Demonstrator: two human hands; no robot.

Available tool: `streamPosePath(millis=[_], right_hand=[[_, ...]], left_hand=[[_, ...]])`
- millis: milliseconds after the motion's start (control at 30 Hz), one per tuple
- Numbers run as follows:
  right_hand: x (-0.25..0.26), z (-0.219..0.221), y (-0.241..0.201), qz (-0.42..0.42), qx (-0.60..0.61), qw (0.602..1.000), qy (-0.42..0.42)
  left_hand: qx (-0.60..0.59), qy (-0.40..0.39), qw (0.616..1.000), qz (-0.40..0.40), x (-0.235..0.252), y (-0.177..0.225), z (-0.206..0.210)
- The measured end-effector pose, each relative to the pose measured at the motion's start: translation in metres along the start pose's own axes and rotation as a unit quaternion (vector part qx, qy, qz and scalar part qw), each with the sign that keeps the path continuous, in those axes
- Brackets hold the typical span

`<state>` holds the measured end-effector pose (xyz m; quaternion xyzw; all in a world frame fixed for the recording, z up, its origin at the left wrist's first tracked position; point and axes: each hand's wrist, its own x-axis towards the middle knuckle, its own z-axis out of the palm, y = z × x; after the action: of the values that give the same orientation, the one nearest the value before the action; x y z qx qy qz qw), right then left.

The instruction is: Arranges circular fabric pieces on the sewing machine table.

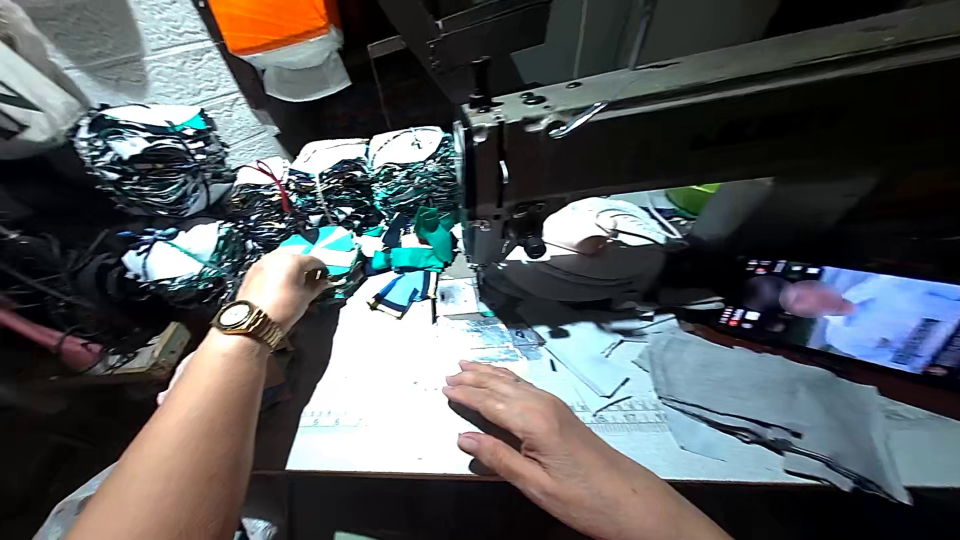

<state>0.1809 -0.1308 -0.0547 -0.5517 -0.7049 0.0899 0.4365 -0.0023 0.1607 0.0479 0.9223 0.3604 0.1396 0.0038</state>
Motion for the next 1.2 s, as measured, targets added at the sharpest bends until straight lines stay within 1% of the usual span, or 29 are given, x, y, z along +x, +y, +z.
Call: streamPosePath(millis=[133,367,733,967,1100,1200], right_hand=[[-0.0008,0.0029,0.0037,-0.006,-0.011,1.000,0.008],[-0.0018,0.0025,0.0049,-0.004,-0.020,1.000,0.009],[-0.0022,0.0037,0.0071,-0.008,-0.023,1.000,0.015],[-0.0025,0.0038,0.0078,-0.012,-0.027,0.999,0.017],[-0.0028,0.0037,0.0082,-0.012,-0.028,0.999,0.017],[-0.0027,0.0041,0.0079,-0.011,-0.028,0.999,0.018]], left_hand=[[0.003,-0.016,1.000,-0.003,0.0011,-0.0021,-0.0017],[0.003,-0.023,1.000,0.021,0.0023,-0.0075,-0.0021],[0.011,-0.051,0.998,0.023,0.0037,-0.0084,-0.0068],[0.001,-0.052,0.999,0.017,0.0033,-0.0078,-0.0060],[0.000,-0.056,0.998,-0.003,0.0031,-0.0059,-0.0050],[0.004,-0.044,0.999,-0.010,0.0025,-0.0046,-0.0029]])
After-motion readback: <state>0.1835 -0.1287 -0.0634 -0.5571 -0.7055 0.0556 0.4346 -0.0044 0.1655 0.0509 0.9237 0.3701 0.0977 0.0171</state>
